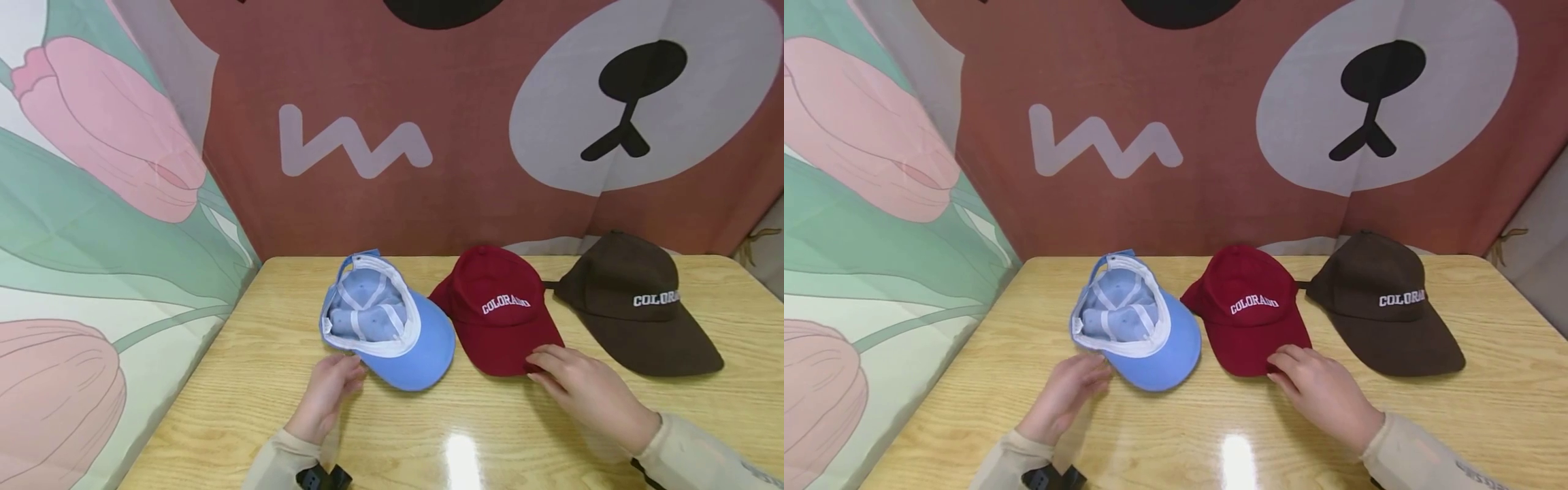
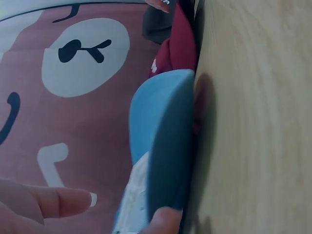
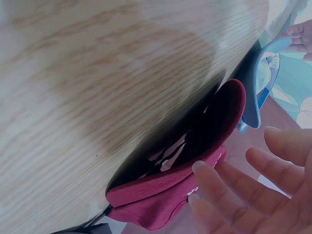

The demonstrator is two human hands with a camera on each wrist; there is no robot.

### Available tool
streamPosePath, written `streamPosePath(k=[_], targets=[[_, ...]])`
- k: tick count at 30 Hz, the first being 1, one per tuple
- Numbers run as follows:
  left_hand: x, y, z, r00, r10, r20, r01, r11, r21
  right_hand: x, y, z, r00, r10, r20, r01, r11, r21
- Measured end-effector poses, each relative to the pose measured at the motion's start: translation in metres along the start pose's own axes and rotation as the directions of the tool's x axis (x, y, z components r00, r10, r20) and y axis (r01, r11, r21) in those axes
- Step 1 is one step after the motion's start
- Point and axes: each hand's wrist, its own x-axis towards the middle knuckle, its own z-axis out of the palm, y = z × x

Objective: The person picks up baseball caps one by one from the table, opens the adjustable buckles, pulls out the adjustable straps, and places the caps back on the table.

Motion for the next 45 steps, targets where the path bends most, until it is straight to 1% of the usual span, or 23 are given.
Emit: streamPosePath(k=[4,6,8,11,16,20,25,28,33,37,40,42,45], targets=[[0.002,-0.007,0.003,0.996,-0.047,0.079,0.049,0.999,-0.023,-0.001,0.000,0.000,1.000,-0.006,-0.006,0.006,1.000,0.006],[0.003,-0.010,0.004,0.990,-0.056,0.130,0.059,0.998,-0.022,-0.001,0.000,0.000,1.000,-0.009,-0.012,0.009,1.000,0.011],[0.005,-0.013,0.006,0.984,-0.060,0.165,0.063,0.998,-0.012,-0.001,0.000,0.000,1.000,-0.011,-0.016,0.011,1.000,0.013],[0.006,-0.015,0.009,0.980,-0.061,0.191,0.064,0.998,-0.010,-0.001,0.000,0.000,1.000,-0.002,-0.010,0.002,1.000,0.011],[0.012,-0.016,0.013,0.977,-0.059,0.203,0.069,0.997,-0.044,0.000,-0.001,0.000,0.999,0.032,0.003,-0.032,0.999,0.003],[0.017,-0.016,0.016,0.980,-0.054,0.190,0.063,0.997,-0.042,0.001,-0.003,-0.001,0.999,0.048,0.015,-0.048,0.999,0.000],[0.020,-0.017,0.018,0.988,-0.051,0.144,0.053,0.999,-0.011,0.001,-0.002,-0.001,0.998,0.058,0.033,-0.058,0.998,0.005],[0.021,-0.018,0.017,0.992,-0.039,0.119,0.042,0.999,-0.026,0.001,-0.002,-0.001,0.999,0.047,0.025,-0.047,0.999,0.008],[0.018,-0.017,0.015,0.996,-0.014,0.091,0.017,0.999,-0.035,0.000,-0.002,-0.001,1.000,0.025,-0.002,-0.025,1.000,0.017],[0.014,-0.014,0.015,0.998,0.030,0.064,-0.028,0.999,-0.031,0.001,-0.003,0.000,0.999,0.005,-0.046,-0.003,0.999,0.032],[0.010,-0.011,0.017,0.996,0.084,0.034,-0.082,0.996,-0.036,0.003,-0.006,0.000,0.998,0.003,-0.068,0.000,0.999,0.036],[0.006,-0.009,0.017,0.993,0.116,0.017,-0.115,0.993,-0.036,0.005,-0.009,-0.002,0.998,0.014,-0.065,-0.012,0.999,0.040],[0.002,-0.005,0.019,0.987,0.161,0.003,-0.160,0.986,-0.045,0.008,-0.014,-0.006,0.998,0.062,-0.028,-0.061,0.997,0.055]])
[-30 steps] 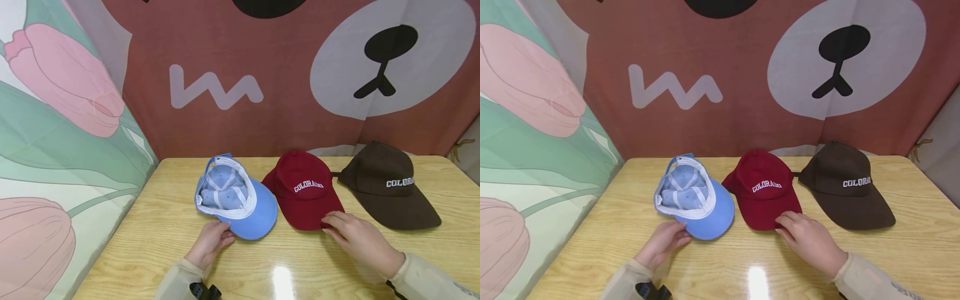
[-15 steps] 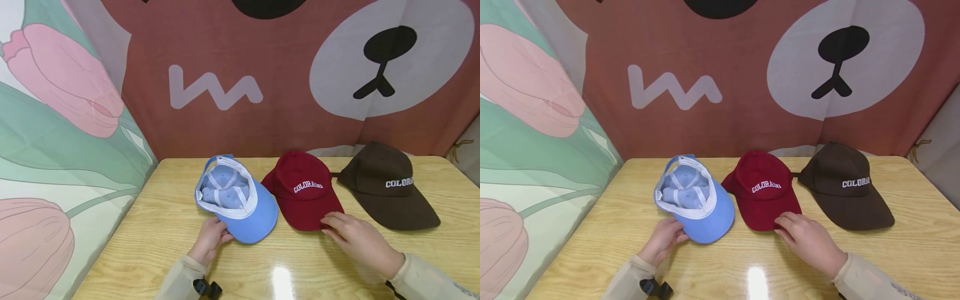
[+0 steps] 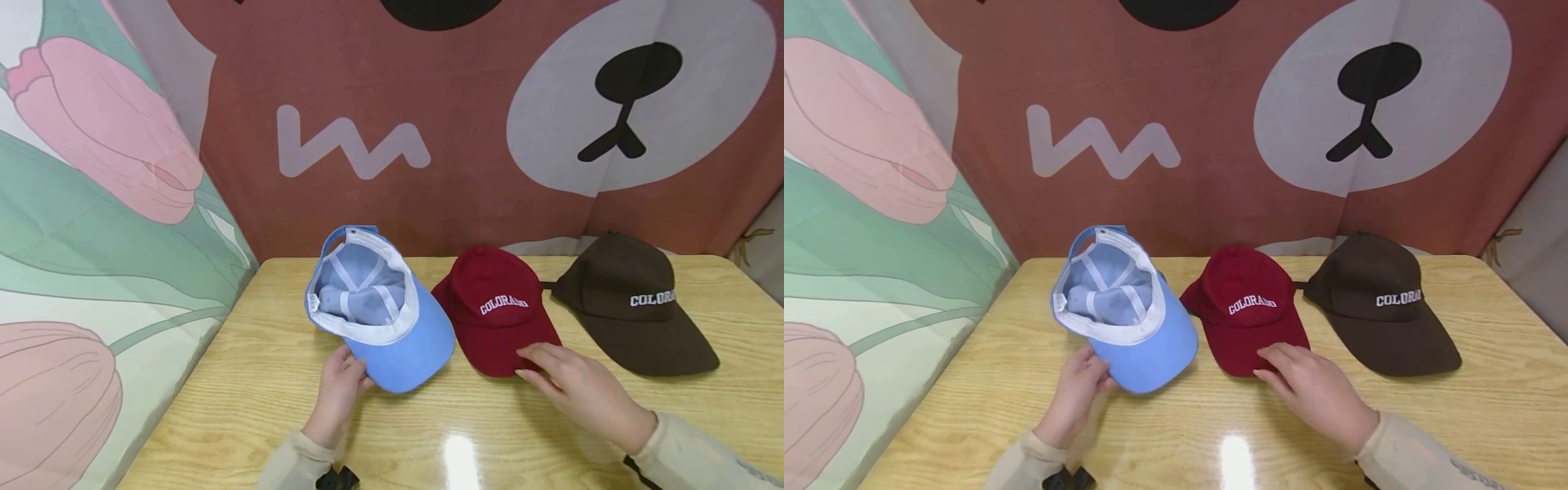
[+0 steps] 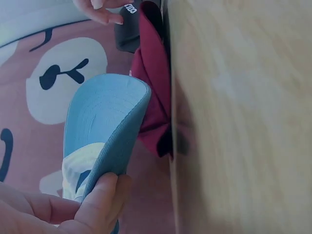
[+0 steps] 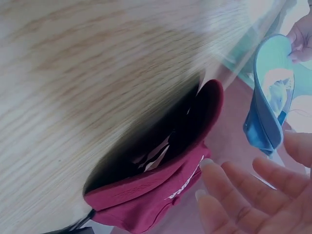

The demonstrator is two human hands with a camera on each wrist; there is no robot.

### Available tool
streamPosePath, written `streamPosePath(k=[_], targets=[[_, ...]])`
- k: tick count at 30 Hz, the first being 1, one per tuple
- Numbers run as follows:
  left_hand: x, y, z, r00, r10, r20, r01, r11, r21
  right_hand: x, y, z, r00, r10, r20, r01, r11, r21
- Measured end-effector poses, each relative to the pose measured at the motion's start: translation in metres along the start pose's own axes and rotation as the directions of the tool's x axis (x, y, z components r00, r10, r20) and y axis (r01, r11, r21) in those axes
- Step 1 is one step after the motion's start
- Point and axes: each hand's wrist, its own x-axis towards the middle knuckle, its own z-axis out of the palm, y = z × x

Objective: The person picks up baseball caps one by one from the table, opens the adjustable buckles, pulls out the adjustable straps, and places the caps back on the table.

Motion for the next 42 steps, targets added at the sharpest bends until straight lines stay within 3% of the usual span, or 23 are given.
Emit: streamPosePath(k=[6,10,22,34,42], targets=[[-0.006,0.007,0.004,0.998,0.056,-0.007,-0.056,0.998,0.012,0.007,-0.011,-0.008,0.983,0.143,0.112,-0.152,0.985,0.080],[-0.010,0.010,0.007,0.997,0.078,0.013,-0.078,0.997,0.025,0.010,-0.017,-0.011,0.969,0.187,0.163,-0.210,0.968,0.137],[-0.014,0.012,0.015,0.991,0.116,0.064,-0.117,0.993,0.001,0.015,-0.022,-0.012,0.948,0.235,0.215,-0.274,0.945,0.176],[-0.023,0.011,0.026,0.972,0.164,0.168,-0.166,0.986,-0.002,0.020,-0.029,-0.014,0.943,0.253,0.215,-0.305,0.915,0.264],[-0.029,0.010,0.033,0.961,0.206,0.182,-0.205,0.978,-0.022,0.021,-0.030,-0.015,0.941,0.266,0.209,-0.322,0.895,0.309]])
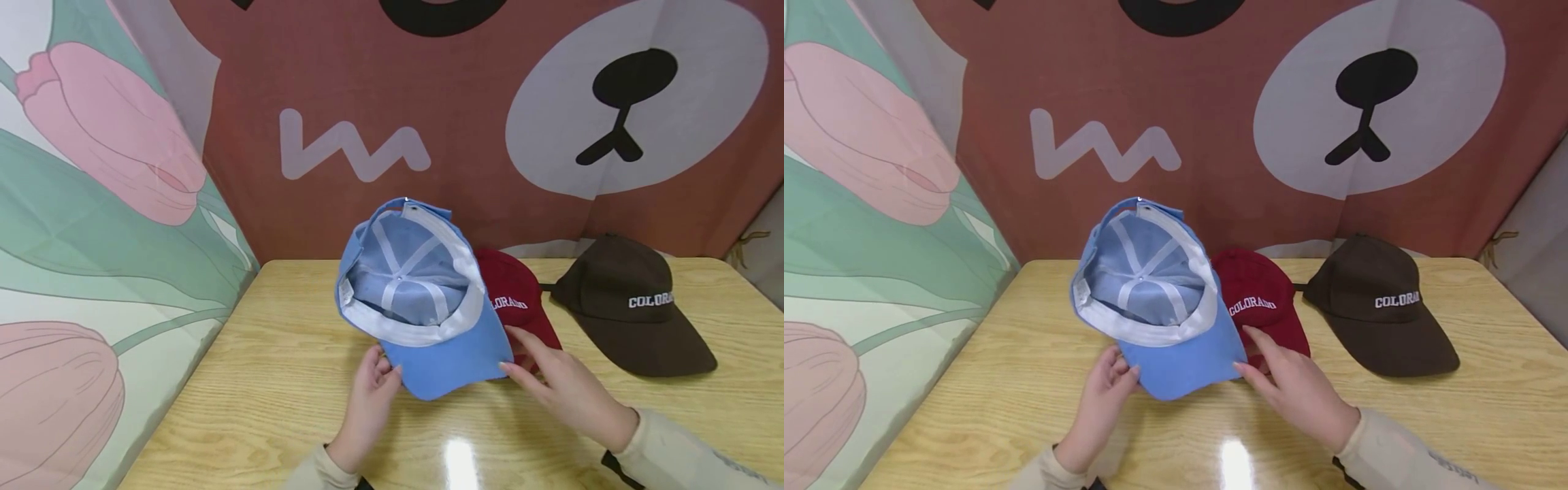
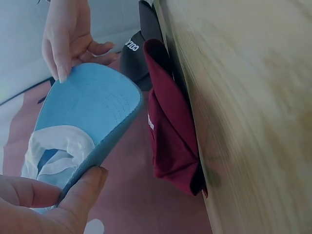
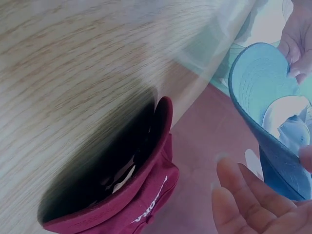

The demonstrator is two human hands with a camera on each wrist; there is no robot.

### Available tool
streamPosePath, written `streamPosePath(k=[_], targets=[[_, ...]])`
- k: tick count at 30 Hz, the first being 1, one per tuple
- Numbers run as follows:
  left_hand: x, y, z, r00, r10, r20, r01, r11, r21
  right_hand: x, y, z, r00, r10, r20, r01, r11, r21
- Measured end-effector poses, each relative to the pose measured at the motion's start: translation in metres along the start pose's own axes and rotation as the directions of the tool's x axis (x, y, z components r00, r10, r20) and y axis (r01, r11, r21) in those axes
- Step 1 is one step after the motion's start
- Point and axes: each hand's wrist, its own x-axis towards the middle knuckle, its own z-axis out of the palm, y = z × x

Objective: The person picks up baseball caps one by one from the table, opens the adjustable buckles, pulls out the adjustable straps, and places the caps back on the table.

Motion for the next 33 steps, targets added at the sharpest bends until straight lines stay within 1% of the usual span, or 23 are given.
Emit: streamPosePath(k=[4,7,9,14,16,19,20,21,23,26,29,31,33], targets=[[-0.003,0.000,0.003,1.000,0.011,0.003,-0.011,1.000,-0.004,0.000,-0.001,0.001,1.000,-0.006,-0.013,0.006,1.000,0.013],[-0.005,0.001,0.004,1.000,0.014,0.009,-0.014,1.000,-0.004,0.000,-0.003,0.001,0.999,-0.022,-0.041,0.022,1.000,0.015],[-0.007,0.002,0.005,1.000,0.016,0.015,-0.016,1.000,0.002,0.000,-0.004,0.001,0.997,-0.044,-0.069,0.046,0.999,0.022],[-0.009,0.002,0.009,0.999,0.031,0.039,-0.032,0.999,0.024,-0.001,-0.004,0.002,0.983,-0.113,-0.142,0.121,0.991,0.050],[-0.010,0.003,0.011,0.998,0.032,0.056,-0.034,0.998,0.046,-0.001,-0.004,0.004,0.973,-0.144,-0.181,0.155,0.987,0.050],[-0.009,0.006,0.014,0.997,0.012,0.076,-0.020,0.995,0.098,0.000,-0.003,0.004,0.956,-0.173,-0.236,0.186,0.982,0.033],[-0.009,0.007,0.015,0.996,0.000,0.084,-0.009,0.994,0.110,0.000,-0.002,0.004,0.947,-0.190,-0.259,0.202,0.979,0.018],[-0.009,0.007,0.016,0.996,-0.012,0.089,0.002,0.994,0.113,0.001,-0.002,0.004,0.939,-0.201,-0.279,0.210,0.978,0.002],[-0.009,0.007,0.017,0.995,-0.023,0.099,0.011,0.992,0.122,0.001,-0.001,0.002,0.932,-0.207,-0.299,0.208,0.978,-0.026],[-0.010,0.005,0.020,0.993,-0.001,0.119,-0.013,0.993,0.116,0.003,0.002,-0.002,0.913,-0.225,-0.341,0.212,0.974,-0.076],[-0.012,0.004,0.021,0.990,0.036,0.133,-0.051,0.993,0.108,0.004,0.004,-0.007,0.894,-0.250,-0.372,0.217,0.968,-0.128],[-0.012,0.005,0.021,0.991,0.033,0.133,-0.047,0.993,0.108,0.004,0.005,-0.011,0.884,-0.269,-0.383,0.220,0.961,-0.168],[-0.011,0.006,0.020,0.993,0.035,0.113,-0.047,0.993,0.106,0.003,0.006,-0.015,0.878,-0.285,-0.385,0.222,0.954,-0.200]])
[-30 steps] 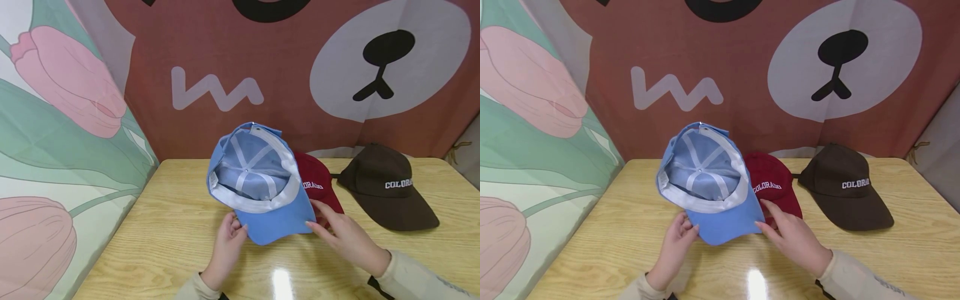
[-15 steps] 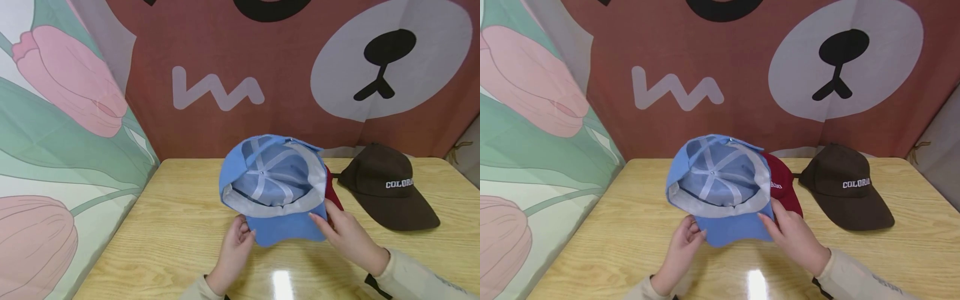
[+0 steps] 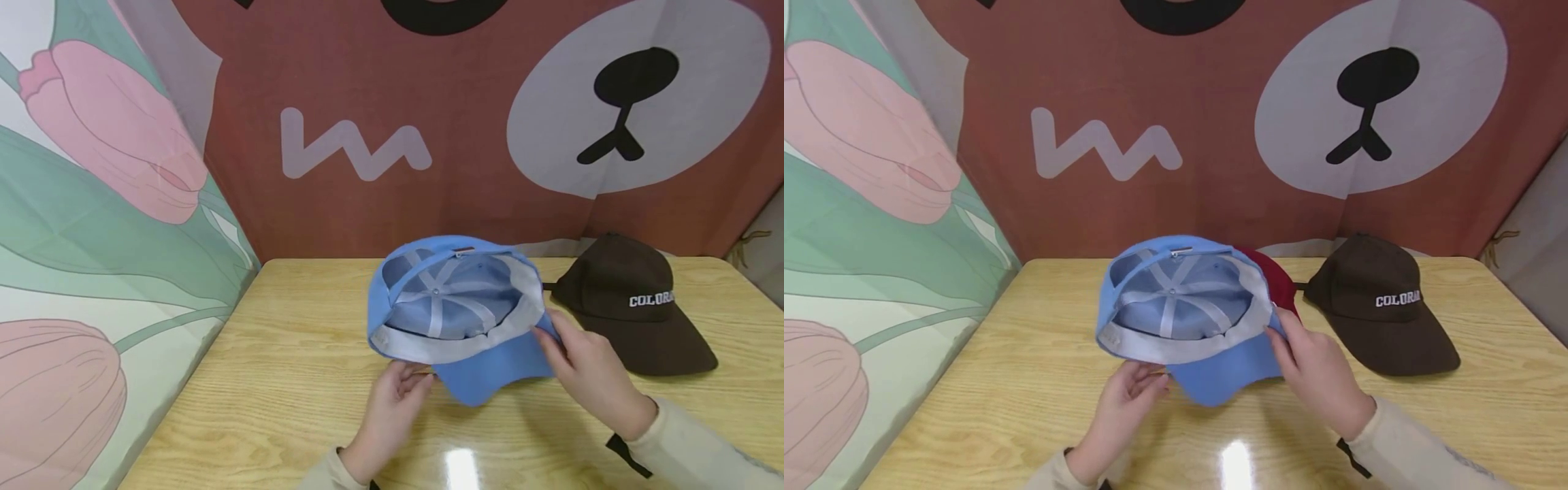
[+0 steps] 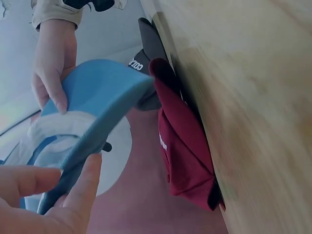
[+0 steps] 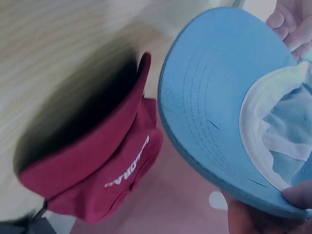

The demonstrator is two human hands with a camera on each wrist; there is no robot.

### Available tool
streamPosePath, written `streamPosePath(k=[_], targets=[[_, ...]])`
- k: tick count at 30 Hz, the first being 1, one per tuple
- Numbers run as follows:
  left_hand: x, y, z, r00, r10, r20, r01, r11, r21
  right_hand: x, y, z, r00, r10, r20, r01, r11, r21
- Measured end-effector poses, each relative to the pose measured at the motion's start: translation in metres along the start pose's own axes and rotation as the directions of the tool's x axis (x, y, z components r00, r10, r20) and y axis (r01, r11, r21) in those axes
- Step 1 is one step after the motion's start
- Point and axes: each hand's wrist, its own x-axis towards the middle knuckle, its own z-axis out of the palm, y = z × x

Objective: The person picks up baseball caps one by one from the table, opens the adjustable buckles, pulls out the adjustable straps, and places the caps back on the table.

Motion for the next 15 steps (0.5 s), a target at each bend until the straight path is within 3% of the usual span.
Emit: streamPosePath(k=[4,7,11,15], targets=[[0.001,0.006,-0.005,0.994,0.014,-0.105,-0.016,1.000,-0.010,0.000,0.004,-0.007,1.000,-0.014,-0.006,0.014,0.999,-0.037],[0.003,0.011,-0.009,0.972,0.058,-0.227,-0.065,0.998,-0.024,0.000,0.007,-0.012,1.000,-0.016,-0.014,0.015,0.998,-0.062],[0.007,0.018,-0.013,0.917,0.202,-0.343,-0.220,0.976,-0.012,0.000,0.012,-0.017,0.999,-0.035,-0.033,0.031,0.994,-0.105],[0.010,0.024,-0.015,0.858,0.369,-0.356,-0.371,0.926,0.064,0.000,0.015,-0.020,0.996,-0.078,-0.043,0.070,0.984,-0.163]])
